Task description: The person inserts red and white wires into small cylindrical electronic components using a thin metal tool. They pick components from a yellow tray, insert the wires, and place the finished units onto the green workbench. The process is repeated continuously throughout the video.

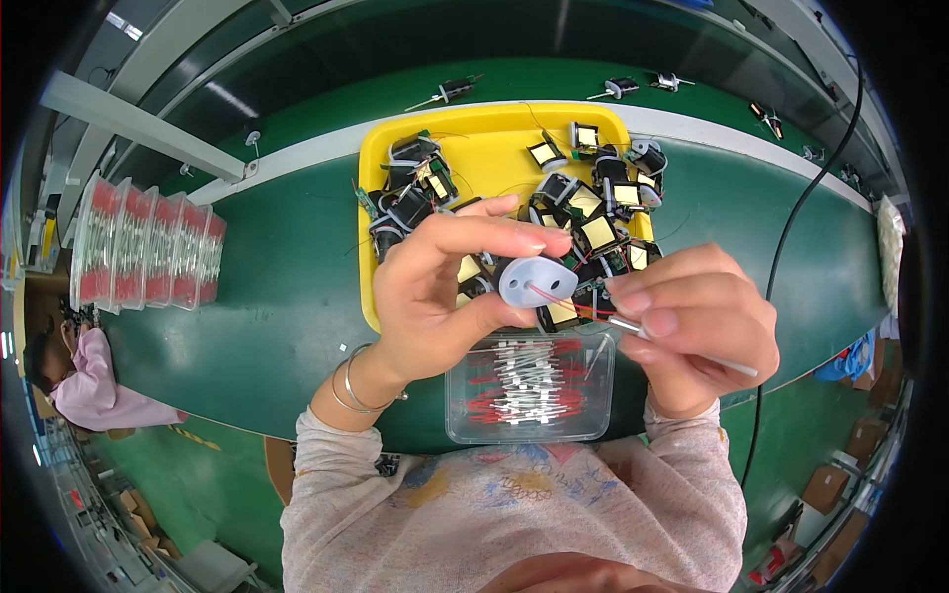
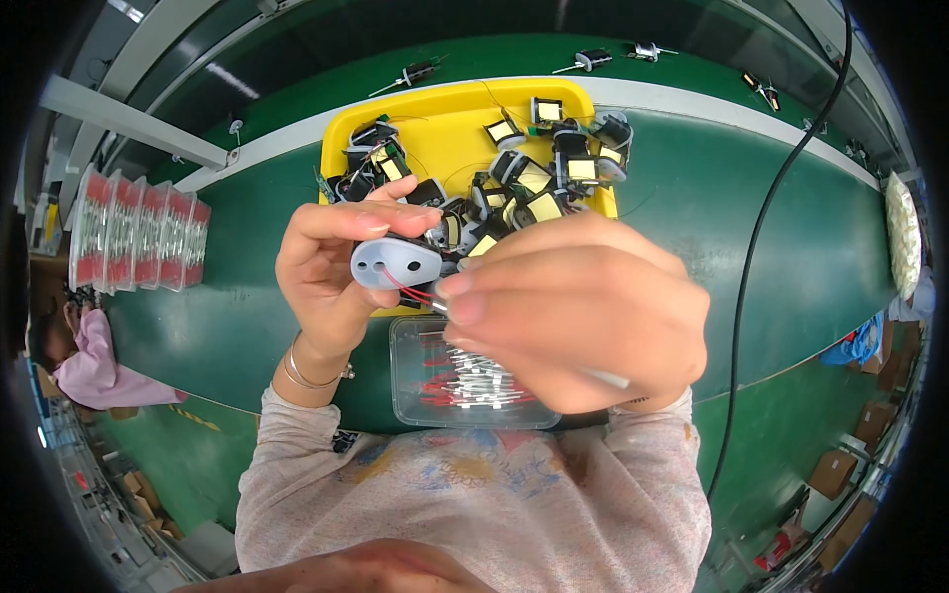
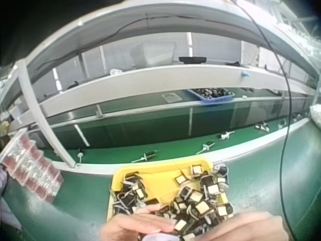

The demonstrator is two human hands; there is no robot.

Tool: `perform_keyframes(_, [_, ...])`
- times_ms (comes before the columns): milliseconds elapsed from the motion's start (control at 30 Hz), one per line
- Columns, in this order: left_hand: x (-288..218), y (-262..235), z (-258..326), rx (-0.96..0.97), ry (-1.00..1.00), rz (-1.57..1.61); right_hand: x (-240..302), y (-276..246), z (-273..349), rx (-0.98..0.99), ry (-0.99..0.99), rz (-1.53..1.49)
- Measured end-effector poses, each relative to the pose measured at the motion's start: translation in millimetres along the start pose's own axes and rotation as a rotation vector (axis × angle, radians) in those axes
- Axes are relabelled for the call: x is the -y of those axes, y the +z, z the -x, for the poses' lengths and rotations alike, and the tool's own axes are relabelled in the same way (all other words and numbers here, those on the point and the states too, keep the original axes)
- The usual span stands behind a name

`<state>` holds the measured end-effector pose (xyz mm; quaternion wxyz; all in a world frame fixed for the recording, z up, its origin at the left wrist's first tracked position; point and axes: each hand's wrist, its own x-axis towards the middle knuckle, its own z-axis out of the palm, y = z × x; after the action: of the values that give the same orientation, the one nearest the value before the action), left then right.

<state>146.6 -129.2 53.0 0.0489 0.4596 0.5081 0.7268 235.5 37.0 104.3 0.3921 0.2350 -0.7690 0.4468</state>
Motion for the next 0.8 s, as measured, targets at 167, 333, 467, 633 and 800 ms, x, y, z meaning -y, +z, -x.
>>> perform_keyframes(167, [-1.4,-1.1,-2.1,0.007,0.04,-0.1,1.7,2.1,-0.1,-0.029,0.034,0.025])
perform_keyframes(333, [-1.1,-3.3,-3.9,0.018,0.077,-0.177,2.1,-0.3,0.0,-0.012,0.017,0.032])
perform_keyframes(467, [1.1,-3.1,-4.2,0.004,0.102,-0.201,2.8,0.9,1.0,-0.023,0.017,0.033])
perform_keyframes(633, [2.2,-2.9,-4.4,-0.002,0.108,-0.204,-0.2,-1.1,3.0,-0.003,-0.03,0.097])
perform_keyframes(800, [1.6,-4.0,-2.9,-0.006,0.102,-0.2,-4.4,-0.8,5.0,0.004,-0.131,0.093])
